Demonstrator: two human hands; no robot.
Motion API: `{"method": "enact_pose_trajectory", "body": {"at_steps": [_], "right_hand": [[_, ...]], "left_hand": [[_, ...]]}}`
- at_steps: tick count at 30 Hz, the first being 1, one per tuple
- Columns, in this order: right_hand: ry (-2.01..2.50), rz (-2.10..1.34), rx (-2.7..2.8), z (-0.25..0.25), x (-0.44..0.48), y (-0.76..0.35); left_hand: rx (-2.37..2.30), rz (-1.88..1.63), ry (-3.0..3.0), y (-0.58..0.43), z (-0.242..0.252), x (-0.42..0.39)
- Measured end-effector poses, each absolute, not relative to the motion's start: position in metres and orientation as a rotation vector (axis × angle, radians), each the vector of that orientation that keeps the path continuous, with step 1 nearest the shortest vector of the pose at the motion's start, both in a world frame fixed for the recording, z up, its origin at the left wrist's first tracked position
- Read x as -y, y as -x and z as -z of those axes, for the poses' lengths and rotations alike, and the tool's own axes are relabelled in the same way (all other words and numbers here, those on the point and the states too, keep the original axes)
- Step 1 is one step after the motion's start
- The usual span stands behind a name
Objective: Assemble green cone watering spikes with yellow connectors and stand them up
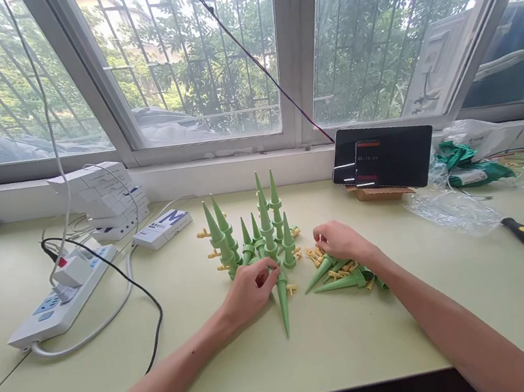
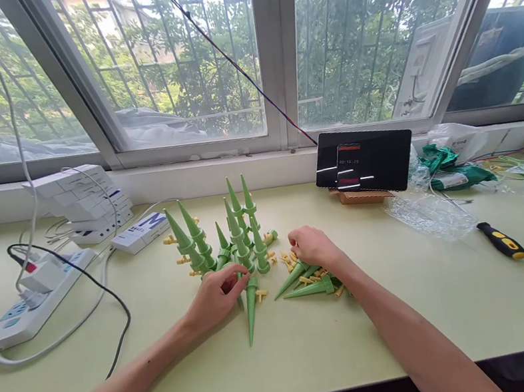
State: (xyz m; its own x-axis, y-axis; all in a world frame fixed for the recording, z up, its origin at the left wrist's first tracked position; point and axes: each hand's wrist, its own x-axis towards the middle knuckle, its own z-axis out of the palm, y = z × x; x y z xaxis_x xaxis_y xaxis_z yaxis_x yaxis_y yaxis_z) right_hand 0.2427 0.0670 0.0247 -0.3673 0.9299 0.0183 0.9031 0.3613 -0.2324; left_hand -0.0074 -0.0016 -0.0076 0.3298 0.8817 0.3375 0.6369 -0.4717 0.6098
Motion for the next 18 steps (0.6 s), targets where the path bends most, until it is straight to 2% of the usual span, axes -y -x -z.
{"method": "enact_pose_trajectory", "body": {"at_steps": [18], "right_hand": [[1.624,-0.350,2.418,-0.0181,-0.0717,-0.2441]], "left_hand": [[-1.348,-0.900,-2.230,0.0087,0.0065,0.0029]]}}
